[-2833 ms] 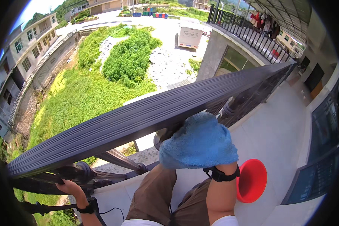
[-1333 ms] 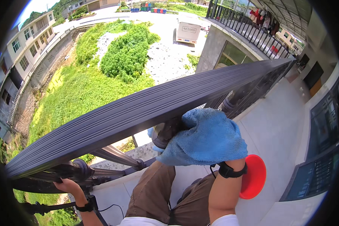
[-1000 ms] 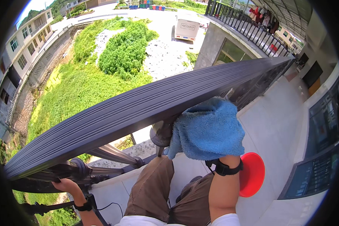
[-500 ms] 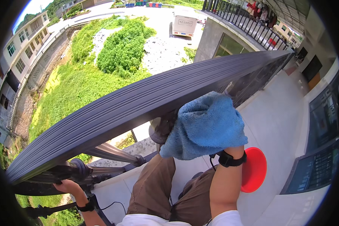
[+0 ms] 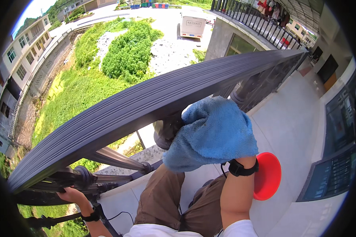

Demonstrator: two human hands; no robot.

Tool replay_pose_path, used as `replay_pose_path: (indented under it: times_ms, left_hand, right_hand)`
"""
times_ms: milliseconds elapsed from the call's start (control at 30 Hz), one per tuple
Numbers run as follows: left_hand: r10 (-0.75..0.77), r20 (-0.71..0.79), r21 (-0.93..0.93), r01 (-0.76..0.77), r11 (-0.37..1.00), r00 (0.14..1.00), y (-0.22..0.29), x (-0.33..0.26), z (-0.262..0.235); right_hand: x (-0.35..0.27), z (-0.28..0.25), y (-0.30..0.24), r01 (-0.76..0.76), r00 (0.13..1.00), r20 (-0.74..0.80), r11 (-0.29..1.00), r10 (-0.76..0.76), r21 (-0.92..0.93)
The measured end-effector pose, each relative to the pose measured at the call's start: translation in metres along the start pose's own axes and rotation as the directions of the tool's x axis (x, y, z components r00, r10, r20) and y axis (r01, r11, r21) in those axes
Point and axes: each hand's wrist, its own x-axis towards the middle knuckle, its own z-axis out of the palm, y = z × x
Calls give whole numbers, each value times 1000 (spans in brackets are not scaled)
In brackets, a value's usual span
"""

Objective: The person is cleaning a black metal balcony railing using a blue cloth and water from a red bucket.

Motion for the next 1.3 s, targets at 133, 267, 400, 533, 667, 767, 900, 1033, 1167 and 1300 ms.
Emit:
replay_pose_path:
  times_ms: [133,267,400,533,667,767,900,1033,1167,1300]
  left_hand:
    - [-7,-4,26,7,1000,1000,0,1,0]
    - [-9,-1,25,9,1000,1000,0,1,0]
    - [-13,17,3,13,1000,1000,7,0,1]
    - [-23,5,-4,23,1000,1000,3,-2,2]
    - [-13,-1,29,13,999,1000,-2,1,-2]
    - [-5,-11,29,6,1000,1000,-1,0,-2]
    - [40,-7,17,-40,999,999,-13,1,-4]
    - [98,-16,3,-98,995,995,-21,6,-6]
    - [71,-33,29,-70,997,997,-18,7,-9]
    - [155,-17,47,-154,987,988,-39,14,-15]
  right_hand:
    - [-3,5,6,0,1000,4,1000,0,-7]
    - [1,3,3,20,998,63,992,-12,-125]
    - [14,18,1,153,954,297,916,-39,-370]
    - [22,45,6,319,871,487,822,-59,-471]
    - [29,33,3,294,885,463,823,-43,-485]
    - [30,21,-1,253,901,434,829,-14,-499]
    - [29,27,1,287,891,453,811,-31,-509]
    - [30,34,7,313,887,460,798,-50,-516]
    - [29,24,5,267,908,419,806,-26,-528]
    - [23,10,1,206,927,374,819,11,-535]
